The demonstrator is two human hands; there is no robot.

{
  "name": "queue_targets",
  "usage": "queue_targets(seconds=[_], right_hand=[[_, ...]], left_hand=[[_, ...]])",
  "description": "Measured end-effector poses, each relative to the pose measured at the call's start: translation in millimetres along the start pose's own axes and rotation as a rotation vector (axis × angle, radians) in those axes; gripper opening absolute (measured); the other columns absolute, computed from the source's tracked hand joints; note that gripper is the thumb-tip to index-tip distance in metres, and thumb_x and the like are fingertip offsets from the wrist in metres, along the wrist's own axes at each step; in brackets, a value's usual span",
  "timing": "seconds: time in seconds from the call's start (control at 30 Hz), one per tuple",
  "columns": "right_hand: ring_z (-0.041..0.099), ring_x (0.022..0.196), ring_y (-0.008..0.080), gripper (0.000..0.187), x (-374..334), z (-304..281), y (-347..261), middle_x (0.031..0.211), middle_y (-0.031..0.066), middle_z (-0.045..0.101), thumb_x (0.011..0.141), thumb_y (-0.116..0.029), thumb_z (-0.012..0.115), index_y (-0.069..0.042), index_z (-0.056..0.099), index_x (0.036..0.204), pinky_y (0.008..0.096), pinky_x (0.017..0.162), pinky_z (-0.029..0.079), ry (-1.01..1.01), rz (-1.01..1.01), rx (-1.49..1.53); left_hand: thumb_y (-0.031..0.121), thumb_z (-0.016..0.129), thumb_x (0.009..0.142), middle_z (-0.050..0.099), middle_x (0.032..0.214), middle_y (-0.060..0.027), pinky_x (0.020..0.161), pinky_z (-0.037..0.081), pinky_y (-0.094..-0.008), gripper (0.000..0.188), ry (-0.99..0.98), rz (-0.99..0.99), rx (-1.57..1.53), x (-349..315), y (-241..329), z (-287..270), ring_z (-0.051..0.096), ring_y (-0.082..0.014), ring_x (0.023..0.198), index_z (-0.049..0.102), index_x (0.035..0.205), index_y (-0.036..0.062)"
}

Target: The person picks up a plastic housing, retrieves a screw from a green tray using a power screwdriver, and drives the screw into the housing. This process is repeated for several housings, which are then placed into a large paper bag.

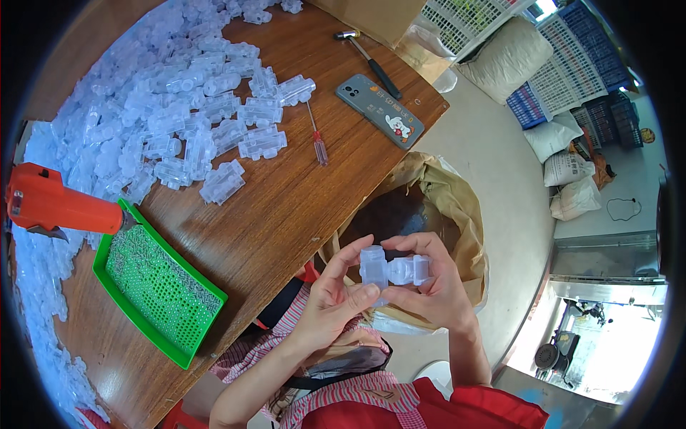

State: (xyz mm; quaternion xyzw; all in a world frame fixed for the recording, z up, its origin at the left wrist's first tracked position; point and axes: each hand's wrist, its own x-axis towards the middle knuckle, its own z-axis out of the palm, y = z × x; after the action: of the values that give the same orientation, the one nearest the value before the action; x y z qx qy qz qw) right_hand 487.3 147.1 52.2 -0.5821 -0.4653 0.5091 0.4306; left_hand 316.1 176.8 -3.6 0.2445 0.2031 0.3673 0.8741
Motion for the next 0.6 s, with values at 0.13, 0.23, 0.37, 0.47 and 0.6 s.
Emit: queue_targets(seconds=[0.13,0.23,0.37,0.47,0.6], right_hand=[[0.057,0.098,0.0096,0.046,-2.3,1.4,-6.4,0.111,0.0053,0.056,0.073,-0.003,0.075,-0.002,0.052,0.113,0.0256,0.077,0.053,-0.048,0.073,-0.099],[0.06,0.089,0.0092,0.036,-4.9,4.0,-9.7,0.1,0.005,0.061,0.077,-0.002,0.07,0.0,0.053,0.109,0.0248,0.071,0.054,0.004,0.109,-0.117],[0.063,0.072,0.0115,0.025,-2.6,4.0,-4.5,0.093,0.0083,0.063,0.084,-0.002,0.062,0.001,0.052,0.107,0.0229,0.06,0.052,0.133,0.207,-0.026],[0.064,0.087,0.0171,0.029,-1.8,6.9,-1.1,0.107,0.0094,0.062,0.091,-0.012,0.059,-0.003,0.048,0.116,0.0286,0.068,0.052,0.202,0.28,0.539],[0.061,0.094,0.0174,0.03,-2.9,10.0,55.9,0.106,0.003,0.061,0.09,-0.023,0.063,-0.012,0.052,0.116,0.0349,0.077,0.051,0.228,0.469,0.83]], left_hand=[[0.008,0.061,0.09,0.04,0.128,-0.0072,0.091,0.045,-0.024,0.061,-0.029,-0.002,0.021,-3.4,-1.5,-3.7,0.052,-0.0115,0.11,0.03,0.143,0.0069],[0.008,0.06,0.091,0.044,0.128,-0.0067,0.093,0.045,-0.0248,0.061,-0.007,-0.087,-0.115,-6.6,0.3,-2.1,0.051,-0.0112,0.111,0.03,0.144,0.0071],[0.006,0.059,0.091,0.046,0.129,-0.0061,0.093,0.046,-0.0264,0.06,-0.004,-0.091,-0.198,-5.9,-0.1,5.3,0.053,-0.0122,0.111,0.03,0.145,0.0074],[0.008,0.062,0.089,0.047,0.126,-0.0089,0.091,0.048,-0.0265,0.058,0.143,-0.046,-0.052,-0.6,3.2,12.2,0.053,-0.0132,0.109,0.037,0.142,0.0068],[0.019,0.063,0.089,0.05,0.115,-0.017,0.089,0.048,-0.0308,0.058,0.18,0.055,0.903,11.5,-21.3,-3.6,0.055,-0.0237,0.105,0.039,0.139,0.0023]])
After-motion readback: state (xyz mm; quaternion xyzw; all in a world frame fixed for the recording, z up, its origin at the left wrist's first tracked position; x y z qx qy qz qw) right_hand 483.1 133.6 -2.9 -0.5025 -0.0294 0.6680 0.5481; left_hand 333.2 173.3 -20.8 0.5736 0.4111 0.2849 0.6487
